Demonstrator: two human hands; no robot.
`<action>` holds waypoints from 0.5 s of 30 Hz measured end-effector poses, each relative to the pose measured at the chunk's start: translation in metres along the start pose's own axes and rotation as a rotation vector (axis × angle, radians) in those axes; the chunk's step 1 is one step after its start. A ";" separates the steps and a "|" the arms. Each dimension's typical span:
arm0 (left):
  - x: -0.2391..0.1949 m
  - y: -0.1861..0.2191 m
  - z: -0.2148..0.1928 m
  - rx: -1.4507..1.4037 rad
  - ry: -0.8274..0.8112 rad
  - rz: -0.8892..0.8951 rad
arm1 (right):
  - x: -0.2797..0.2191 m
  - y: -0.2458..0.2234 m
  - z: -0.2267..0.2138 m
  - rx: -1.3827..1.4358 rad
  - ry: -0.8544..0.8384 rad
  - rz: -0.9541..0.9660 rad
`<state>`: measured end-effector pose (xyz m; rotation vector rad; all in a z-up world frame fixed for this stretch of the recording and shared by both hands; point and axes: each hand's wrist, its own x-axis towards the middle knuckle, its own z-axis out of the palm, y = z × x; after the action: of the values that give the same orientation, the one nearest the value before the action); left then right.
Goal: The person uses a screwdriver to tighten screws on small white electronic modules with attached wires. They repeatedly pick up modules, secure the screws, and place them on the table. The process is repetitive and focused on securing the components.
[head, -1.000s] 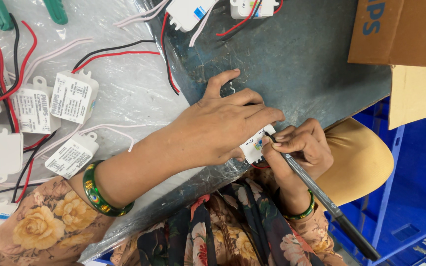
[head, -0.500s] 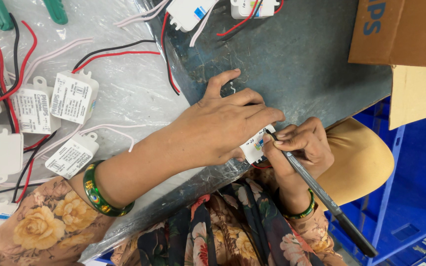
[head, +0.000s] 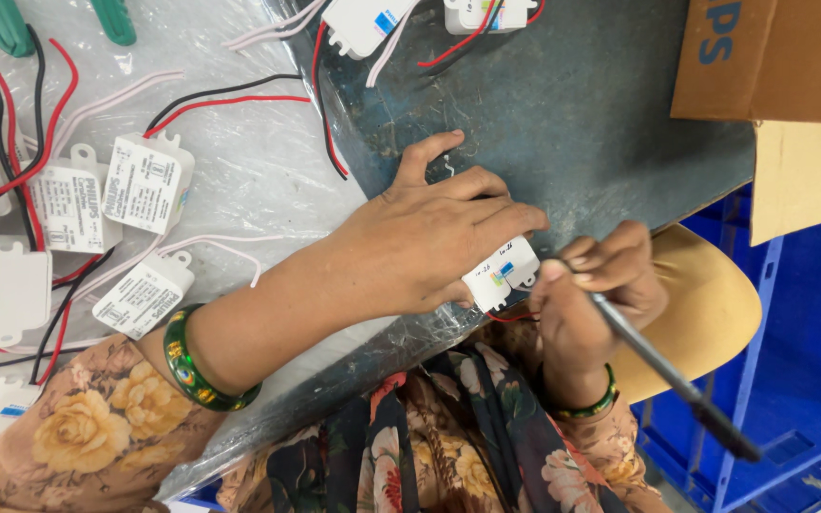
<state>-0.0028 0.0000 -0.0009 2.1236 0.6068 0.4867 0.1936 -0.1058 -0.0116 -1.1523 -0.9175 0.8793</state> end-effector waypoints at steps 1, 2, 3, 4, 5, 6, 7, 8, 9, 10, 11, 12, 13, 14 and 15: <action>0.000 0.001 0.001 0.008 0.000 0.004 | 0.000 -0.002 -0.002 0.010 -0.008 -0.013; 0.000 0.001 0.001 0.010 -0.006 0.006 | -0.001 -0.004 -0.003 0.020 -0.016 -0.032; 0.000 0.000 0.001 0.011 -0.011 0.008 | -0.001 -0.008 -0.005 0.025 -0.050 -0.043; 0.000 0.000 0.001 0.014 -0.019 0.010 | -0.003 -0.012 -0.006 0.034 -0.082 -0.053; 0.000 -0.001 0.002 0.019 -0.018 0.027 | -0.003 -0.019 -0.008 0.023 -0.140 -0.060; 0.000 -0.002 0.002 0.028 -0.018 0.043 | -0.005 -0.029 -0.011 0.046 -0.226 -0.077; 0.000 -0.003 0.003 0.037 -0.019 0.058 | -0.005 -0.044 -0.016 0.095 -0.353 -0.099; -0.001 -0.004 0.004 0.048 -0.015 0.077 | -0.003 -0.058 -0.020 0.163 -0.505 -0.125; -0.001 -0.004 0.004 0.060 -0.011 0.096 | 0.002 -0.074 -0.027 0.267 -0.698 -0.156; -0.002 -0.004 0.003 0.074 -0.013 0.115 | 0.009 -0.090 -0.034 0.377 -0.894 -0.180; -0.004 -0.003 0.003 0.078 -0.015 0.119 | 0.013 -0.104 -0.040 0.467 -1.064 -0.192; -0.003 -0.002 0.003 0.082 -0.017 0.133 | 0.017 -0.115 -0.044 0.521 -1.202 -0.211; -0.002 0.000 0.003 0.085 -0.019 0.146 | 0.019 -0.123 -0.048 0.566 -1.314 -0.226; 0.000 0.002 0.003 0.114 -0.010 0.155 | 0.021 -0.131 -0.051 0.586 -1.410 -0.240; 0.001 0.004 0.001 0.142 -0.001 0.165 | 0.023 -0.136 -0.053 0.604 -1.483 -0.261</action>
<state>-0.0008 -0.0023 0.0014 2.3207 0.4801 0.5476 0.2644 -0.1285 0.1162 0.3367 -1.7148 1.6371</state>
